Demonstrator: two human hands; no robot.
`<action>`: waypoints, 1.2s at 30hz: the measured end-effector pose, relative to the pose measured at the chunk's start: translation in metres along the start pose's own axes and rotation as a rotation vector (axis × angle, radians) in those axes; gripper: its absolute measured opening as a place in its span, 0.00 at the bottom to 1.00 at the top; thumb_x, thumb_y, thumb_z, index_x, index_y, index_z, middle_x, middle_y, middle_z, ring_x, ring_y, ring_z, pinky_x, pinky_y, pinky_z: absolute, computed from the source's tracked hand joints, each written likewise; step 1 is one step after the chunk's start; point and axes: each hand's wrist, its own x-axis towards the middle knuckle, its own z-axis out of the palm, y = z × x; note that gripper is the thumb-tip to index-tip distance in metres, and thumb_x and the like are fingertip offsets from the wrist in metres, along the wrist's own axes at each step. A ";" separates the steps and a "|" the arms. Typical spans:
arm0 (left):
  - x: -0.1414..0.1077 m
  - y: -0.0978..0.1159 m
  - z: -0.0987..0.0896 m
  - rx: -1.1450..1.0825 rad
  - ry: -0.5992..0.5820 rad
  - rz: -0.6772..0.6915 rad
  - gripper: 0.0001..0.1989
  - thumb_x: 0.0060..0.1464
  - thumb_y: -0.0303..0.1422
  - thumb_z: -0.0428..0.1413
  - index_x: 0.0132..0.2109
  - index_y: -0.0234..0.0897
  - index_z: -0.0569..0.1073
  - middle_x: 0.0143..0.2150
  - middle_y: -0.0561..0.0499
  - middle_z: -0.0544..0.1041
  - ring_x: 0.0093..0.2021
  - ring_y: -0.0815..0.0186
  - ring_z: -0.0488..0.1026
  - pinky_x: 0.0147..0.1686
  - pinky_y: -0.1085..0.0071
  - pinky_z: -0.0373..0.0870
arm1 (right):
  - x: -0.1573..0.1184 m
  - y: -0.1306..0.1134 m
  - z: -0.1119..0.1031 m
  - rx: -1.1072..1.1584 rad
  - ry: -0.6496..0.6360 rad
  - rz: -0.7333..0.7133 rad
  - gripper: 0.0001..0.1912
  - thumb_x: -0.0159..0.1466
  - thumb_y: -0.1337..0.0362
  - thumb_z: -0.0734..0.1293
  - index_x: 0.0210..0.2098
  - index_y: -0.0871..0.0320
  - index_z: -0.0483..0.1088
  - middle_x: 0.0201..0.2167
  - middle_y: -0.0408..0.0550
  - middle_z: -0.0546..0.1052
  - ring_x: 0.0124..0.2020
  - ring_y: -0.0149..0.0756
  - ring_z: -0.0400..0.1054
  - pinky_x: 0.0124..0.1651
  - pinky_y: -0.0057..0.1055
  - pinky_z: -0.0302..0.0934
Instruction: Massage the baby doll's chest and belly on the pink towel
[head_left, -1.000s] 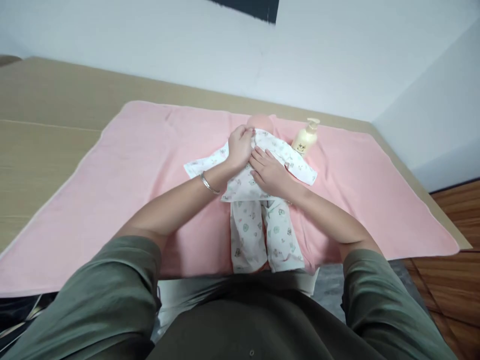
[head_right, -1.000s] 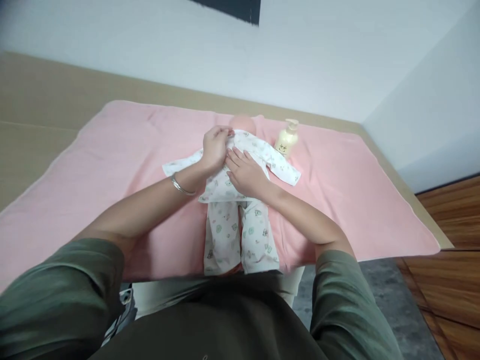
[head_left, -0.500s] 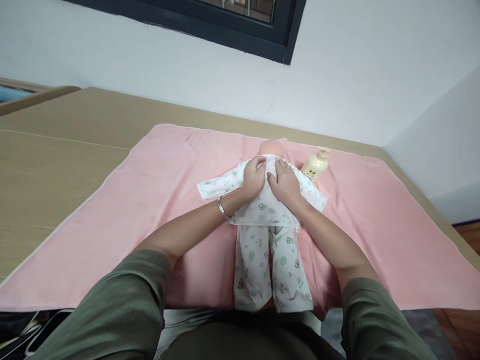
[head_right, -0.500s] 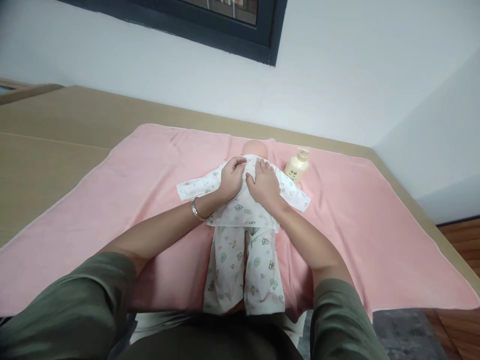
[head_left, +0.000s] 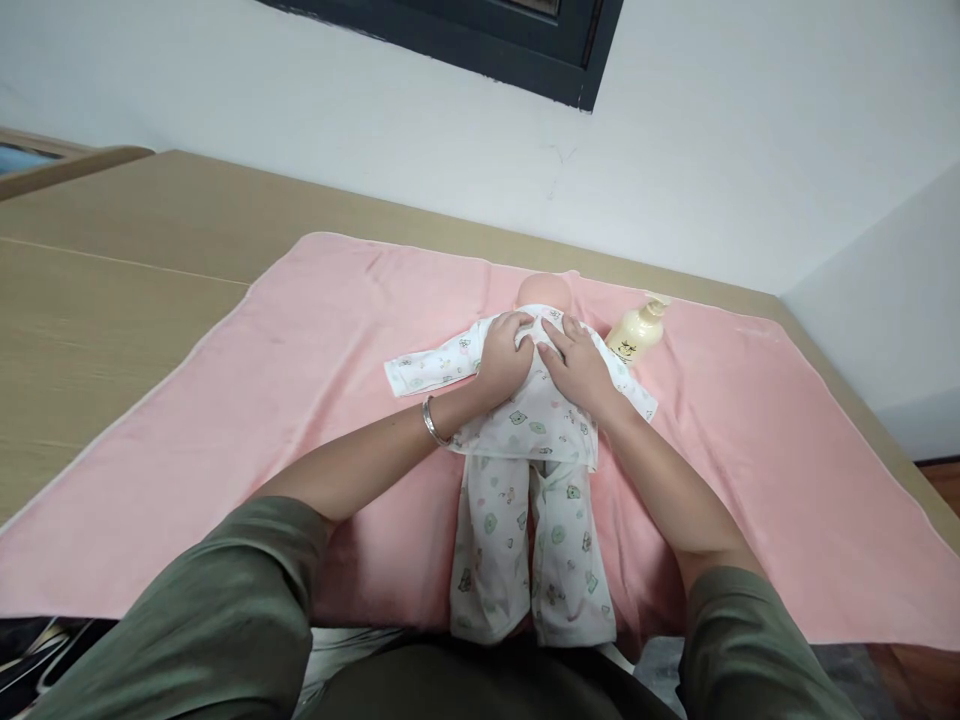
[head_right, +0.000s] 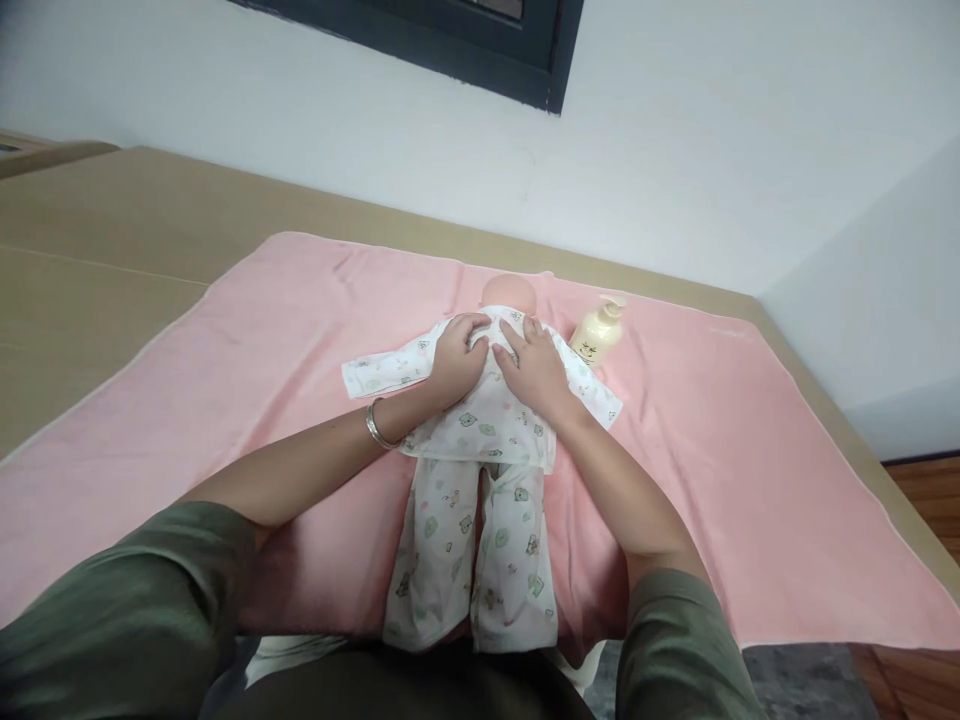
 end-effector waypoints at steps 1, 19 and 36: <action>0.000 -0.001 0.000 0.024 -0.007 -0.005 0.18 0.53 0.26 0.47 0.50 0.30 0.72 0.51 0.41 0.73 0.55 0.58 0.69 0.60 0.59 0.65 | 0.000 0.001 0.000 0.003 0.001 0.020 0.27 0.74 0.57 0.57 0.69 0.62 0.59 0.68 0.60 0.53 0.71 0.50 0.44 0.71 0.48 0.41; -0.006 -0.002 -0.005 0.367 -0.077 0.306 0.19 0.64 0.34 0.43 0.48 0.28 0.75 0.51 0.37 0.75 0.54 0.54 0.70 0.58 0.55 0.65 | -0.001 0.001 -0.005 -0.108 -0.004 0.068 0.29 0.72 0.61 0.55 0.66 0.76 0.59 0.64 0.62 0.61 0.67 0.51 0.52 0.69 0.44 0.47; -0.006 -0.007 -0.003 0.378 -0.070 0.289 0.21 0.63 0.37 0.44 0.48 0.31 0.77 0.51 0.40 0.76 0.55 0.54 0.71 0.59 0.54 0.65 | 0.000 0.003 0.003 -0.087 0.024 0.090 0.31 0.72 0.59 0.54 0.66 0.78 0.59 0.65 0.64 0.59 0.68 0.51 0.51 0.71 0.45 0.44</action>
